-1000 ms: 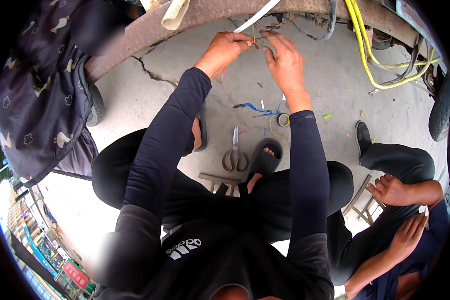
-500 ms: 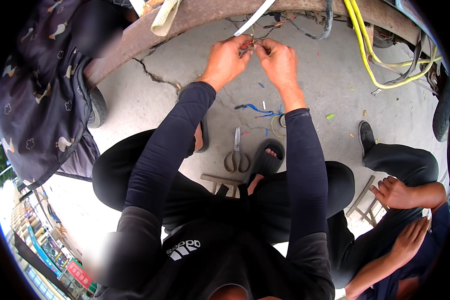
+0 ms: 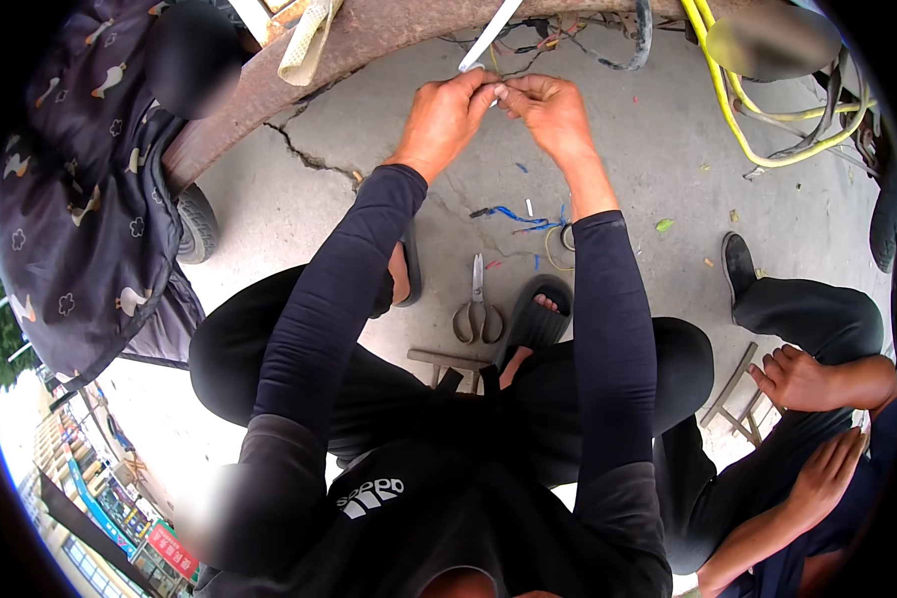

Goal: The person squats on the ground and repairs electrical wires on a vehicle. They strip the insulation from the wire ends using pliers, twist the exposed strands together, and wrap the connections with electrical tape.

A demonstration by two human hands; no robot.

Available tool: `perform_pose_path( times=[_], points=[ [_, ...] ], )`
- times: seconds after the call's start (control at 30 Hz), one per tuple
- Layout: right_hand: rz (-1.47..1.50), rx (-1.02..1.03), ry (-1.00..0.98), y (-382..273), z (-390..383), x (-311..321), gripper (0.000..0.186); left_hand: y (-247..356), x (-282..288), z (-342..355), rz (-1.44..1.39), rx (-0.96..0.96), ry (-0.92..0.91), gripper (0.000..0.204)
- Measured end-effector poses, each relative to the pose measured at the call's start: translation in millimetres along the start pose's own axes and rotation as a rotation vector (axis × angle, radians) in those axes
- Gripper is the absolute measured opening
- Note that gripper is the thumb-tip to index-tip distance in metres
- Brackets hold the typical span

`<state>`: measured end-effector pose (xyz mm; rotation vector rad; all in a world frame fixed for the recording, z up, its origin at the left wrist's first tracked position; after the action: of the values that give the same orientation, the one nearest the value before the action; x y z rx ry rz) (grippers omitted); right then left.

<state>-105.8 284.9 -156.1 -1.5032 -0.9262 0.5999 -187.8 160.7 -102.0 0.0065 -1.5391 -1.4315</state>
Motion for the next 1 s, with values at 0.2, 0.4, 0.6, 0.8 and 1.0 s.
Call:
perform_pose_path(
  times=[0.2, 0.4, 0.6, 0.8, 1.0],
  points=[
    [-0.02, -0.023, 0.016, -7, -6, -1, 0.023, -23, -11, 9, -0.253, 0.333, -0.053, 0.026],
    [0.181, -0.2, 0.027, 3, -11, -4, 0.028, -39, -21, 11, -0.49, 0.552, -0.079, 0.026],
    [0.248, -0.312, 0.027, 1, -12, -8, 0.027, -42, -21, 8, -0.58, 0.617, -0.084, 0.029],
    [0.284, -0.306, 0.067, 10, -6, -8, 0.02, -36, -17, 9, -0.554, 0.602, -0.07, 0.029],
    [0.363, -0.354, 0.151, 10, -9, -13, 0.015, -31, -15, 12, -0.452, 0.623, -0.012, 0.023]
  ],
)
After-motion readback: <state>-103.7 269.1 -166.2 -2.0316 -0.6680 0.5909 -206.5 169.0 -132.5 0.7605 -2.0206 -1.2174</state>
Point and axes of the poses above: each hand's wrist, its own z-axis towards the middle knuckle, its own x-axis out of the back of the hand, y = z × x, the point moved 7 cm from there along z, towards the middle knuckle, and after that the axes turned 1 degree about y, right-handed, at the moved point
